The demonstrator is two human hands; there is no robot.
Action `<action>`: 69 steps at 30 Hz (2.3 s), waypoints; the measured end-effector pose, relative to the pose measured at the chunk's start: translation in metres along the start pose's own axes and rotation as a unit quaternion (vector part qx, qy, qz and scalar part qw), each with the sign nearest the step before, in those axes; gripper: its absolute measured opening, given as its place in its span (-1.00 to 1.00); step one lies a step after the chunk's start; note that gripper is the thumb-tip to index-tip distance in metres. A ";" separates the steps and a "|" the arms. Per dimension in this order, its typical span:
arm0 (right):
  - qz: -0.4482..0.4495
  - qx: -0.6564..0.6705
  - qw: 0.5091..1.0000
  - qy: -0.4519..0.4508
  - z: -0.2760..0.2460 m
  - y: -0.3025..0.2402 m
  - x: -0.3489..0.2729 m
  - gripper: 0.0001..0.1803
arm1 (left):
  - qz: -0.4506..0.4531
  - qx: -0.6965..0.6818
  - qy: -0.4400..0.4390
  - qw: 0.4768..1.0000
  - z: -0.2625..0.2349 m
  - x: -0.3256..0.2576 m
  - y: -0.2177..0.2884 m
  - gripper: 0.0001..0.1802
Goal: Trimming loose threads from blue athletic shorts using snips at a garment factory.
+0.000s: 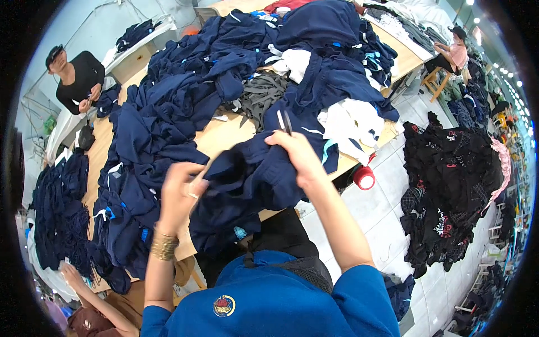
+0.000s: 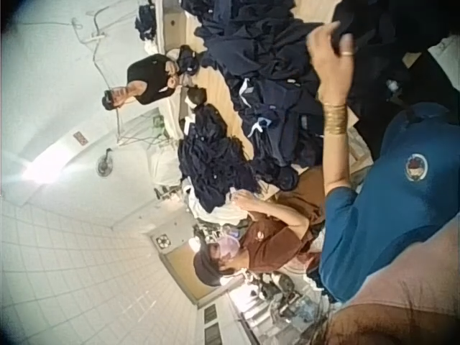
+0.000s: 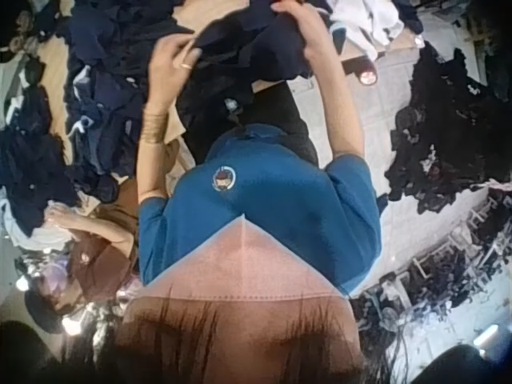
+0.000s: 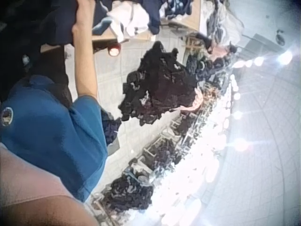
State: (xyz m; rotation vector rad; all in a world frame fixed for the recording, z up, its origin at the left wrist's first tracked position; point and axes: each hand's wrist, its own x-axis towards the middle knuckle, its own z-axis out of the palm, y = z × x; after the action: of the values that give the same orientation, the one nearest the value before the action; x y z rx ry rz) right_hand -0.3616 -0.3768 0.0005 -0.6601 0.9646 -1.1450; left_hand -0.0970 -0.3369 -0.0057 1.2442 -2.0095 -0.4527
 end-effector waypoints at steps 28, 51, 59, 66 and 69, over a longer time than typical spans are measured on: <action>-0.380 -0.443 0.805 -0.103 0.018 0.048 -0.068 -0.80 | -0.274 -0.429 -0.080 0.857 0.050 -0.025 0.042 -0.74; -0.375 -0.665 0.643 -0.064 0.000 0.025 -0.079 -0.70 | -0.275 -0.466 -0.077 0.837 0.048 -0.026 0.046 -0.73; -0.385 -0.684 0.615 -0.072 0.003 0.025 -0.078 -0.73 | -0.269 -0.462 -0.083 0.841 0.047 -0.025 0.047 -0.75; -0.310 -0.597 0.740 -0.009 -0.004 0.021 -0.079 -0.73 | -0.289 -0.556 -0.036 0.778 0.046 -0.029 0.043 -0.68; -0.263 -0.370 0.886 0.099 -0.030 0.024 -0.064 -0.70 | -0.295 -0.598 0.039 0.744 0.036 -0.031 0.027 -0.66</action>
State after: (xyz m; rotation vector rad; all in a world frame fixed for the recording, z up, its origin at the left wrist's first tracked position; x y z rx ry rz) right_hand -0.3848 -0.3072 -0.0147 -1.5143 1.4717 -1.3190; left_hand -0.1318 -0.2997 -0.0253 0.9074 -0.7591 -1.6288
